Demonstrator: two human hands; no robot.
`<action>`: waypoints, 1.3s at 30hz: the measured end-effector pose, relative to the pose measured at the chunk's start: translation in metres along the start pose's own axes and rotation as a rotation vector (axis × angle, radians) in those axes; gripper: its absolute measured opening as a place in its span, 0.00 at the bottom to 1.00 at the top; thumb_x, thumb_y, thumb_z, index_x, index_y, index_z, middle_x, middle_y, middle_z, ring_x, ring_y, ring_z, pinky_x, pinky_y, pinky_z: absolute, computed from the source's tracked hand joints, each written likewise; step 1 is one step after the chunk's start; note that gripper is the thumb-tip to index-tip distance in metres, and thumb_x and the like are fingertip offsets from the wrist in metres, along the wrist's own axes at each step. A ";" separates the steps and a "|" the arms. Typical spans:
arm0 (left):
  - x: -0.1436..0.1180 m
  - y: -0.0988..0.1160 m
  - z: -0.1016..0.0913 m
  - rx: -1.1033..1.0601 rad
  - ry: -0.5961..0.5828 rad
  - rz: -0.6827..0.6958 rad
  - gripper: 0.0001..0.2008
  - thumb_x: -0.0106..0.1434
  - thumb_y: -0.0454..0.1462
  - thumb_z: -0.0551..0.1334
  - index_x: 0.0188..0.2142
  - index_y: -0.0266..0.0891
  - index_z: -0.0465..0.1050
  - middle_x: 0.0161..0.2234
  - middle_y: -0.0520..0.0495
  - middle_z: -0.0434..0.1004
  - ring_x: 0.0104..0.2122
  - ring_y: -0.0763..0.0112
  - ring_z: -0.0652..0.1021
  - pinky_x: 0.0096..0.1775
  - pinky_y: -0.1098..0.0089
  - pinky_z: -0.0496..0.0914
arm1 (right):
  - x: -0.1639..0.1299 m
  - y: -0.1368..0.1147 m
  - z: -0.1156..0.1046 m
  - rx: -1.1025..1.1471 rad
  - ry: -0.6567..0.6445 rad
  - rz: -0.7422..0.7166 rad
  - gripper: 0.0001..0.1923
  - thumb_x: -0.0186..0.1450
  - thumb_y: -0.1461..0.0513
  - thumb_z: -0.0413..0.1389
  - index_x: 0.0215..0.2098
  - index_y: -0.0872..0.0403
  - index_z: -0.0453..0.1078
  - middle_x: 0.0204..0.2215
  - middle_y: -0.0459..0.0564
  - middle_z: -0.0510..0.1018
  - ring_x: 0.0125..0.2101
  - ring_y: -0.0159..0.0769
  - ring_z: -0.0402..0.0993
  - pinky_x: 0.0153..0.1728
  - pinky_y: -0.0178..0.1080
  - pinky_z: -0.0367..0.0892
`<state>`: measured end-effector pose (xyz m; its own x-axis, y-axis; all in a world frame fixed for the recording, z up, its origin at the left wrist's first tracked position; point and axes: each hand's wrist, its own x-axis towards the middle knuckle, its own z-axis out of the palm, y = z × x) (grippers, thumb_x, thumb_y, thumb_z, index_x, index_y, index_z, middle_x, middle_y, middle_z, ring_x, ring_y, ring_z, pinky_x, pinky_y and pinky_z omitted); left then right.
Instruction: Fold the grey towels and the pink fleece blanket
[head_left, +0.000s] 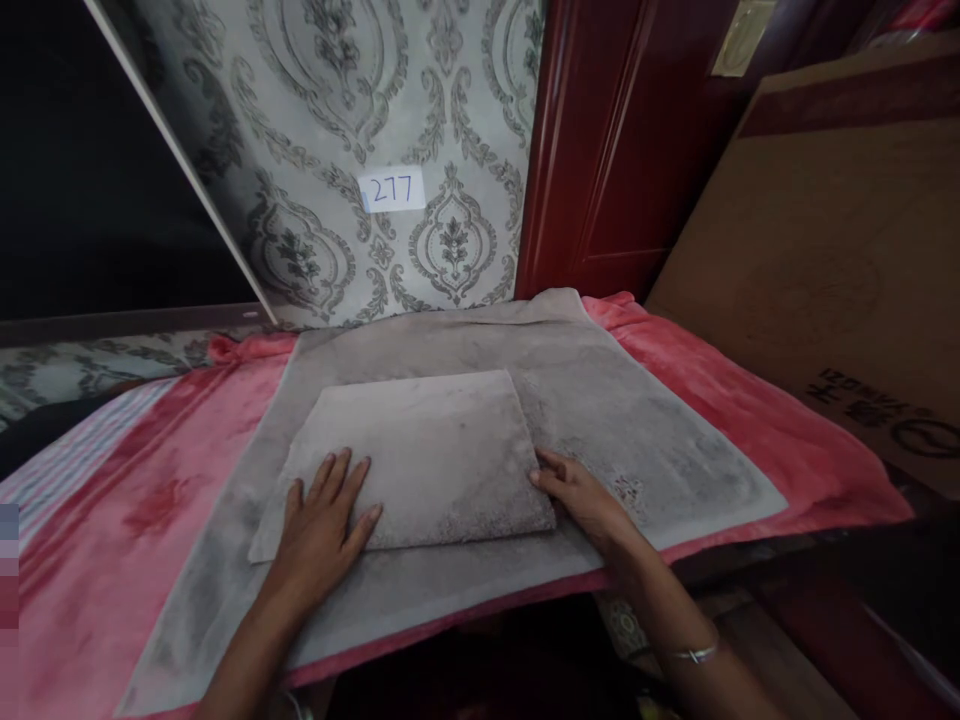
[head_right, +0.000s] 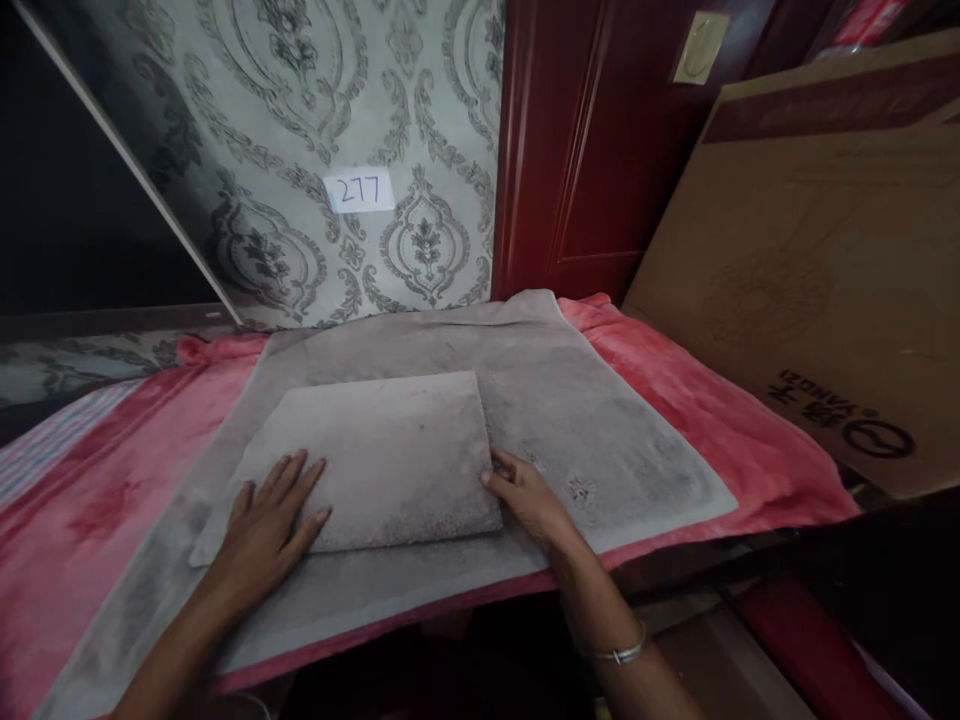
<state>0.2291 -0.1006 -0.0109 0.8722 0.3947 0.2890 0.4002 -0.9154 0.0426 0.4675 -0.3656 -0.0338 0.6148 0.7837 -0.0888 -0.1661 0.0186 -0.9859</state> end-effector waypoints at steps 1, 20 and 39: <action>0.001 0.001 0.003 0.016 -0.004 -0.012 0.29 0.70 0.47 0.49 0.66 0.37 0.62 0.69 0.34 0.57 0.68 0.43 0.59 0.61 0.33 0.57 | 0.000 0.000 0.000 -0.006 0.003 -0.003 0.32 0.56 0.50 0.66 0.56 0.52 0.73 0.38 0.51 0.82 0.41 0.46 0.77 0.49 0.50 0.68; -0.010 -0.004 0.022 0.052 0.169 0.022 0.27 0.70 0.45 0.50 0.65 0.40 0.65 0.67 0.36 0.61 0.66 0.46 0.63 0.61 0.38 0.60 | 0.077 -0.017 -0.001 0.043 0.121 -0.018 0.30 0.56 0.53 0.65 0.56 0.50 0.70 0.47 0.53 0.81 0.45 0.47 0.77 0.51 0.51 0.71; -0.070 0.063 -0.007 -1.224 -0.165 -0.372 0.24 0.64 0.56 0.58 0.22 0.40 0.67 0.19 0.49 0.69 0.20 0.68 0.73 0.21 0.70 0.64 | 0.044 -0.032 0.018 0.048 -0.066 0.110 0.28 0.56 0.49 0.64 0.51 0.52 0.71 0.45 0.59 0.81 0.43 0.54 0.79 0.45 0.54 0.75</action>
<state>0.1912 -0.1862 -0.0222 0.8239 0.5648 -0.0465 0.1848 -0.1901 0.9642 0.4858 -0.3203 -0.0039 0.5388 0.8218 -0.1851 -0.2676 -0.0413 -0.9626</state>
